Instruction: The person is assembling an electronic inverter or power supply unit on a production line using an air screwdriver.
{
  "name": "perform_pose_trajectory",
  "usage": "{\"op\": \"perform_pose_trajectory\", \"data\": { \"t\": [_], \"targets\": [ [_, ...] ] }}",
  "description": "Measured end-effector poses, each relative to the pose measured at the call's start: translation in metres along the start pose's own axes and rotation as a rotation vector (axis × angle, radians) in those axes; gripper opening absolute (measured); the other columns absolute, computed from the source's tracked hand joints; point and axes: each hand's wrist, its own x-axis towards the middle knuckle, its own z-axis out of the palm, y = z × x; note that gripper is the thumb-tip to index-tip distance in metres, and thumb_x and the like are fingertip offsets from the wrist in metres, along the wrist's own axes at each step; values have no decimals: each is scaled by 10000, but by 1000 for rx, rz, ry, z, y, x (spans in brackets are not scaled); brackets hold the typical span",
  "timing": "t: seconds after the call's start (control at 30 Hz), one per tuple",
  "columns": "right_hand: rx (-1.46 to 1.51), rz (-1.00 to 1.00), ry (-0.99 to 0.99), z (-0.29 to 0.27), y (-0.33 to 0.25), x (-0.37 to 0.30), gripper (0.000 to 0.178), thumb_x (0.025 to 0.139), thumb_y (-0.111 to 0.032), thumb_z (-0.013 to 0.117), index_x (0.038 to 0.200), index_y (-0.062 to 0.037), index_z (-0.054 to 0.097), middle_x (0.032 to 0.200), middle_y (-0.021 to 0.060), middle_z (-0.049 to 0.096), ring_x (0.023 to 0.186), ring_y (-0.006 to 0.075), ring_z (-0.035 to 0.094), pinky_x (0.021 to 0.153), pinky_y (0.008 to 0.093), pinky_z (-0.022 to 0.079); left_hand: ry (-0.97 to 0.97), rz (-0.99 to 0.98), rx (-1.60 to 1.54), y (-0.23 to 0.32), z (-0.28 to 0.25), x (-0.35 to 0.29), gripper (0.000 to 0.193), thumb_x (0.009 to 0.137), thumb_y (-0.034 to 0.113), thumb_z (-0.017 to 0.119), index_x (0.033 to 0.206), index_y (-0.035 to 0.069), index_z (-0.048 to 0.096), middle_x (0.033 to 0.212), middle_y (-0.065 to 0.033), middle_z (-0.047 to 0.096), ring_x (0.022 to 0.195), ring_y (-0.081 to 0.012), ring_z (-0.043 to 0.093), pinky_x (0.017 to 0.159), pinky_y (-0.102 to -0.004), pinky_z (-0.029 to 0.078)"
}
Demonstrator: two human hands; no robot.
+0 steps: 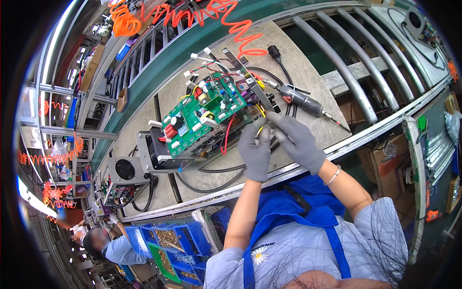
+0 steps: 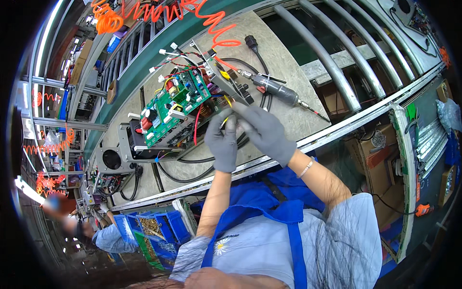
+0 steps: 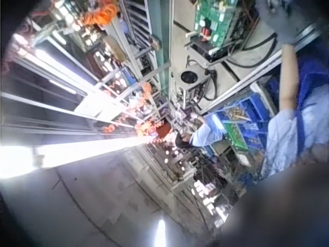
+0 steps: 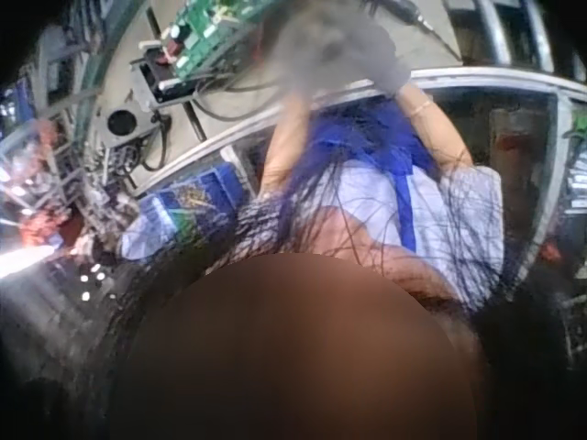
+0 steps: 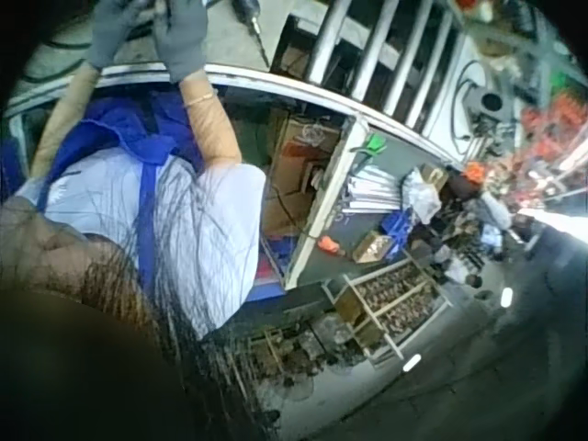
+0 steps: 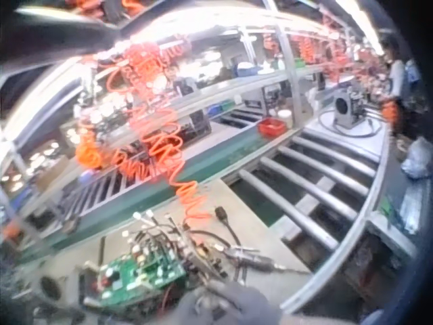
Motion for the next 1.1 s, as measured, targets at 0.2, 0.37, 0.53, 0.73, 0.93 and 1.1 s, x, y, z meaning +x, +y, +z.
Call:
{"op": "perform_pose_trajectory", "data": {
  "t": [0.2,0.37,0.53,0.73,0.93,1.1],
  "targets": [
    [-64,-184,-33,27,7,34,369,852,-23,571,1216,-60,619,956,147,643,826,327,645,714,382,514,-265,230,637,55,-53,39,172,827,203,716,950,89,679,848,-90,638,735,-294,604,643,-394,470],
    [-29,44,157,54,6,25,180,918,-166,590,1055,-68,652,822,123,643,731,319,640,650,404,507,-303,658,954,90,-70,99,187,820,174,684,992,105,707,982,-87,671,887,-303,610,758,-421,470],
    [359,486,267,69,-8,30,210,926,-211,581,937,-17,659,679,112,642,572,206,640,536,344,487,-618,534,1142,88,-51,156,195,837,220,638,986,131,726,1008,-113,665,927,-335,605,776,-438,475],
    [513,625,269,80,-19,55,261,940,-246,568,924,7,634,650,130,638,566,215,648,528,351,489,-1022,165,1330,96,-23,202,278,781,272,608,982,134,742,956,-167,711,916,-353,683,806,-466,530],
    [-110,141,432,92,-8,59,194,925,-241,573,903,-51,608,704,181,627,619,391,613,561,462,483,-1093,-11,1423,89,-9,212,426,784,368,642,1073,63,715,1100,-199,692,1008,-363,676,892,-456,524],
    [-264,154,349,94,-2,60,201,890,-179,602,1009,-20,634,767,204,625,686,389,622,592,438,480,-1039,-137,1328,81,-9,212,463,780,391,665,1092,51,710,1109,-195,694,1013,-347,679,896,-422,518]
  ]
}}
